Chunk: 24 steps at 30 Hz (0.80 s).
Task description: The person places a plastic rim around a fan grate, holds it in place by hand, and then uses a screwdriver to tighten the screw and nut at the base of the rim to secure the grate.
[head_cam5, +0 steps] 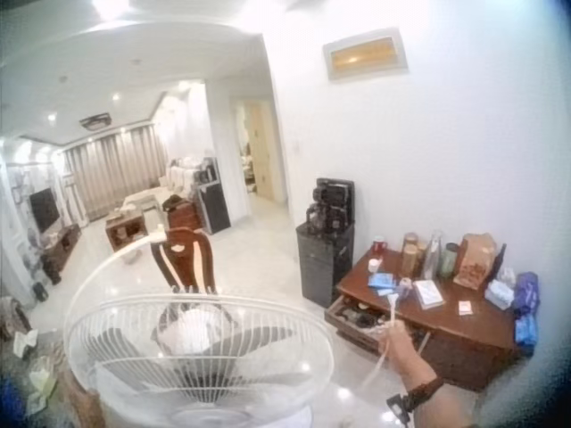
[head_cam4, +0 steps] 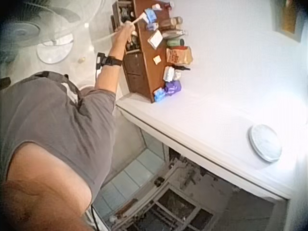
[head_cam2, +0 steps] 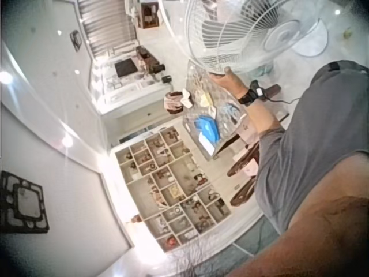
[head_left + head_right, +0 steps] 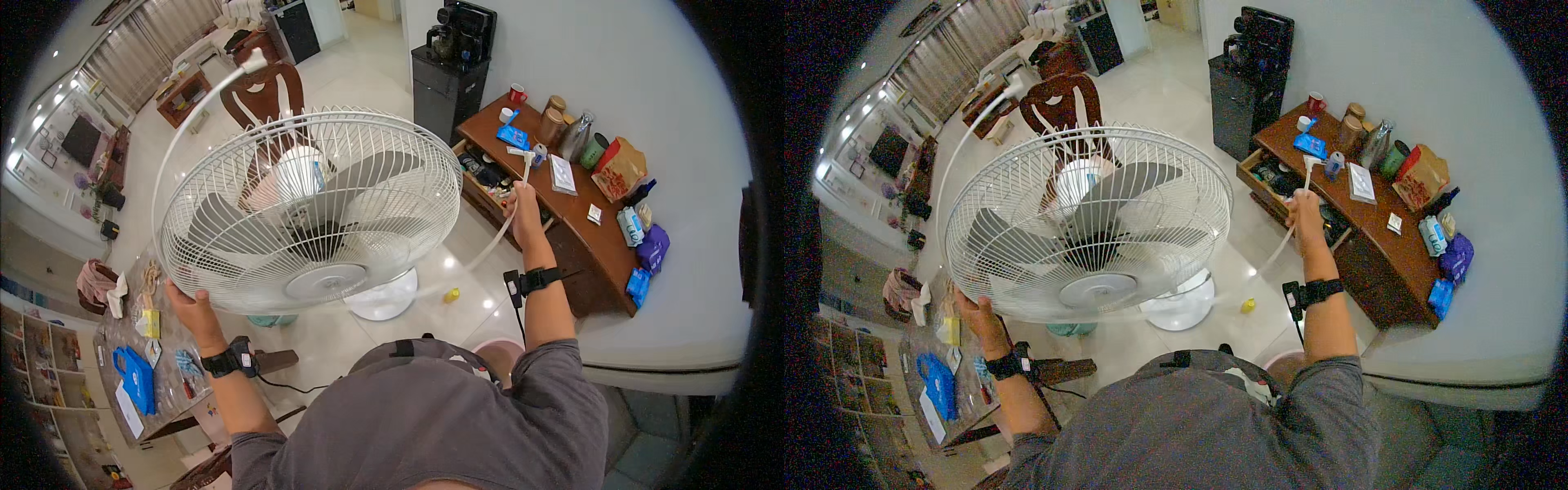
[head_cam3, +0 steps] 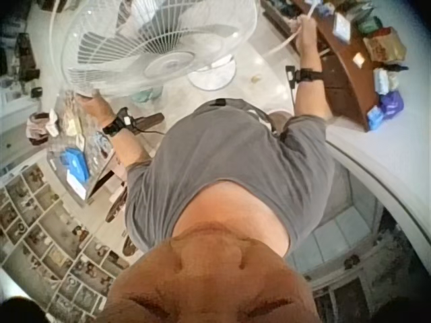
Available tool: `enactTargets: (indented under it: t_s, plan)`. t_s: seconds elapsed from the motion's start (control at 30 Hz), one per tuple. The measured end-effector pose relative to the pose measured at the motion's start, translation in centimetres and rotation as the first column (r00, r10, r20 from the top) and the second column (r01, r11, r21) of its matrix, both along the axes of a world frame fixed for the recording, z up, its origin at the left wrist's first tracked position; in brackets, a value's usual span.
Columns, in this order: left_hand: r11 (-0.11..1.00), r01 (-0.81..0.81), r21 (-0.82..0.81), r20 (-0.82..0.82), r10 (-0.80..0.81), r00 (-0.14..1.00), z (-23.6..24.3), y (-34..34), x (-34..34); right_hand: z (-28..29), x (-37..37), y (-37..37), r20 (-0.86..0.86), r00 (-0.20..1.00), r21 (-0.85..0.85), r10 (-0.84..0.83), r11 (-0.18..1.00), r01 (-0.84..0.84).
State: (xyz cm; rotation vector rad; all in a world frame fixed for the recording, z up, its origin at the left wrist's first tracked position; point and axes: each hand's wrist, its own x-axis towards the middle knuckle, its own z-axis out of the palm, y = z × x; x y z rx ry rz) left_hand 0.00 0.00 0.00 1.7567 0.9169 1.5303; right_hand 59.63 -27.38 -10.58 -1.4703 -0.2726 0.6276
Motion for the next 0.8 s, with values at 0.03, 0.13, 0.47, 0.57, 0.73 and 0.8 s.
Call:
enactTargets:
  t_s: [0.03,0.13,0.47,0.57,0.73,0.8]
  plan:
    - [1.000,0.017,0.007,0.009,-0.017,1.000,0.1,0.2,0.0,-0.1,0.3,0.0,0.004,1.000,0.108,0.014,0.994,-0.014]
    - [1.000,0.014,0.026,0.015,-0.015,1.000,0.3,0.0,0.1,1.1,-0.4,0.1,-0.007,1.000,0.274,0.023,0.962,-0.020]
    - [0.999,0.005,0.037,-0.016,-0.005,1.000,0.8,-1.0,1.1,4.7,-3.1,0.1,0.046,0.996,0.314,0.077,0.945,-0.087]
    - [1.000,-0.007,0.028,-0.055,0.008,0.998,1.2,-1.3,1.1,5.4,-3.7,0.8,0.005,0.996,0.352,0.089,0.932,-0.085]
    - [0.999,-0.020,0.043,-0.037,0.022,0.999,0.7,-1.0,0.7,5.2,-3.6,1.3,0.007,0.996,0.426,0.086,0.901,-0.081]
    - [0.999,-0.013,0.045,-0.045,0.015,0.999,0.4,-0.8,0.4,5.8,-4.0,1.4,-0.022,1.000,0.364,0.009,0.931,-0.001]
